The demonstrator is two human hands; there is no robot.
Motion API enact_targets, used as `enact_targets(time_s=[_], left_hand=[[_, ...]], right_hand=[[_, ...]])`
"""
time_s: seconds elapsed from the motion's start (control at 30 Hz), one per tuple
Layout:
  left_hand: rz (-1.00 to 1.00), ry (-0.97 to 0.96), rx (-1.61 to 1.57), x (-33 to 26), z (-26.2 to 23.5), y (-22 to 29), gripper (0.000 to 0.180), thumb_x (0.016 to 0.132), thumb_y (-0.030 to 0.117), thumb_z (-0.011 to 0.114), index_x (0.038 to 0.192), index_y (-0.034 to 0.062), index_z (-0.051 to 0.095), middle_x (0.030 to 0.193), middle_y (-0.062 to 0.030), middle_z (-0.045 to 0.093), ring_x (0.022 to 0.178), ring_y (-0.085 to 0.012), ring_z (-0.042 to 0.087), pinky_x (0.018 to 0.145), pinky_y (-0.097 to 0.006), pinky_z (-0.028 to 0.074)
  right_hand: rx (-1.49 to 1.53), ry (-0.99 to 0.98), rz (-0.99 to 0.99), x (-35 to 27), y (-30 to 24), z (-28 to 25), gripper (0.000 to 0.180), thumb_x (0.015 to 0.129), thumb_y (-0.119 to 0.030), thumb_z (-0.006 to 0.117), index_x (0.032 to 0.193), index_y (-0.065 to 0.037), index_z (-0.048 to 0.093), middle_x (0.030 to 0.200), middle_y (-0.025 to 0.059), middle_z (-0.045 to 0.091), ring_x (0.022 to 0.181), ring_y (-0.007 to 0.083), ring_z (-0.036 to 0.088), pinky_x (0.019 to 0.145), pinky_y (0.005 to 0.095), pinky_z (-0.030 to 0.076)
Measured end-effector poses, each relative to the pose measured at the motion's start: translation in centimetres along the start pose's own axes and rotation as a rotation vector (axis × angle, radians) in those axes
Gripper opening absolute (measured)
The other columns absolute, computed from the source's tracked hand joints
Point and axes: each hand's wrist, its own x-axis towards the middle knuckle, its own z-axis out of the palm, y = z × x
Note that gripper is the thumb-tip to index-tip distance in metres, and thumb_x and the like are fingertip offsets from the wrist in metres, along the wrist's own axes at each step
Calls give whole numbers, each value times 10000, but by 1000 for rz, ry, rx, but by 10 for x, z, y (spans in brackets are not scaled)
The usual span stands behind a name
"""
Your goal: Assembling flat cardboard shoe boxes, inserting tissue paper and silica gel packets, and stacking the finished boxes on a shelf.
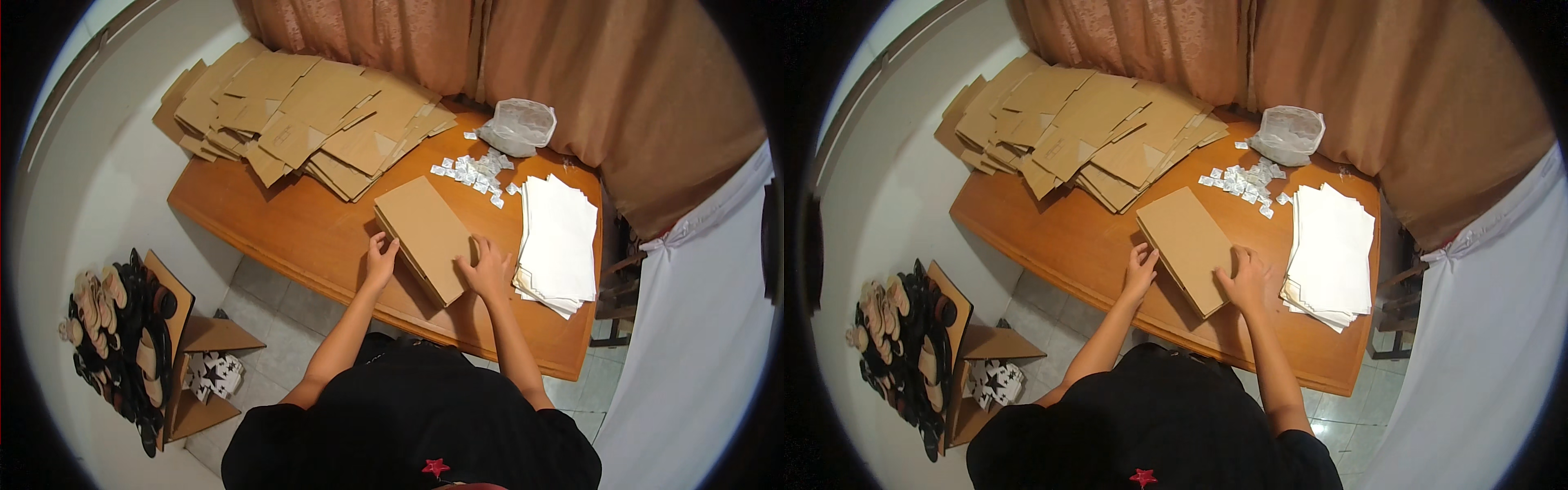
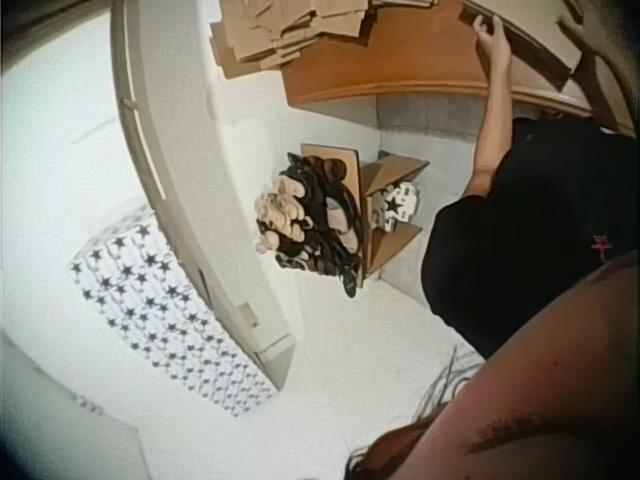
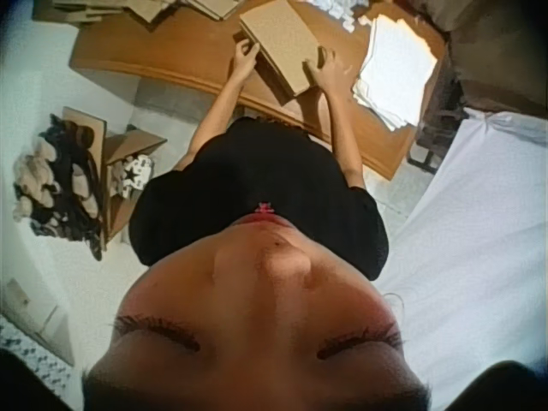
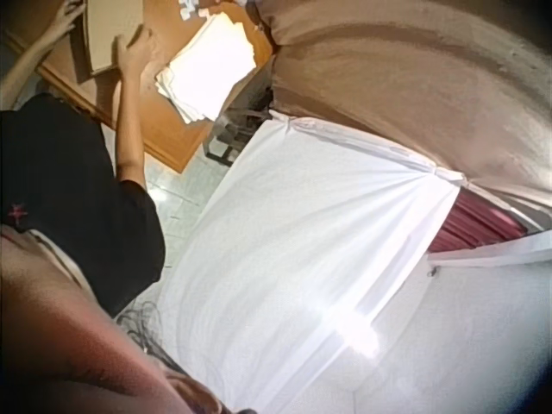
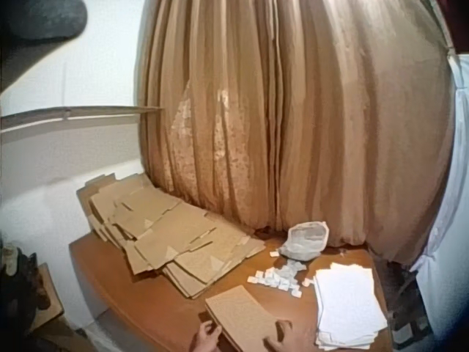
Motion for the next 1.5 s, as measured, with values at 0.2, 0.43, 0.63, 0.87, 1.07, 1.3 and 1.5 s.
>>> enact_targets(time_s=[0.2,0.43,0.63,0.87,1.07,1.3,1.5], left_hand=[[-12,-30,68,3,19,27,748,770,336,656,1292,-89,331,1228,-253,488,1131,-322,494,926,-357,397],[63,16,218,34,22,-10,607,810,188,587,1296,-83,345,1177,-275,517,1105,-346,514,918,-342,406],[142,-1,160,16,23,0,554,831,128,576,1301,-64,354,1223,-235,502,1114,-289,516,917,-334,407],[-186,-62,-82,-8,15,29,742,824,322,594,1379,50,184,1346,-147,362,1213,-281,372,925,-466,353],[-336,-288,-5,-37,18,23,815,826,481,539,1425,170,82,1440,-147,234,1321,-331,220,957,-573,285],[-29,-265,-289,-51,-20,-8,621,948,387,364,1429,166,39,1474,-80,125,1356,-238,107,1074,-427,146],[163,-129,-430,-67,-109,14,722,893,325,503,1433,148,57,1478,-87,93,1359,-221,96,1088,-352,136]], right_hand=[[31,-72,-56,13,-21,16,836,592,-531,689,1263,-101,435,1266,257,393,1193,382,363,957,648,178],[-118,-103,-23,10,-47,30,1046,482,-595,733,1319,-98,352,1300,336,255,1234,475,224,916,712,132],[-152,-92,4,4,-51,33,1074,474,-605,739,1327,-92,336,1307,328,240,1235,470,217,907,713,142],[22,-39,34,10,-30,29,907,613,-546,688,1309,-67,360,1265,277,383,1177,404,378,940,567,285],[289,-296,136,27,20,12,710,688,-452,662,1199,-8,448,1152,254,524,973,351,566,845,397,438],[698,-423,-31,2,-8,25,588,691,-219,717,1184,-43,449,1249,188,470,1122,283,481,919,420,398],[1049,-691,-251,-17,-80,59,794,715,-154,683,1378,-93,251,1413,144,276,1300,260,279,1066,415,215]])
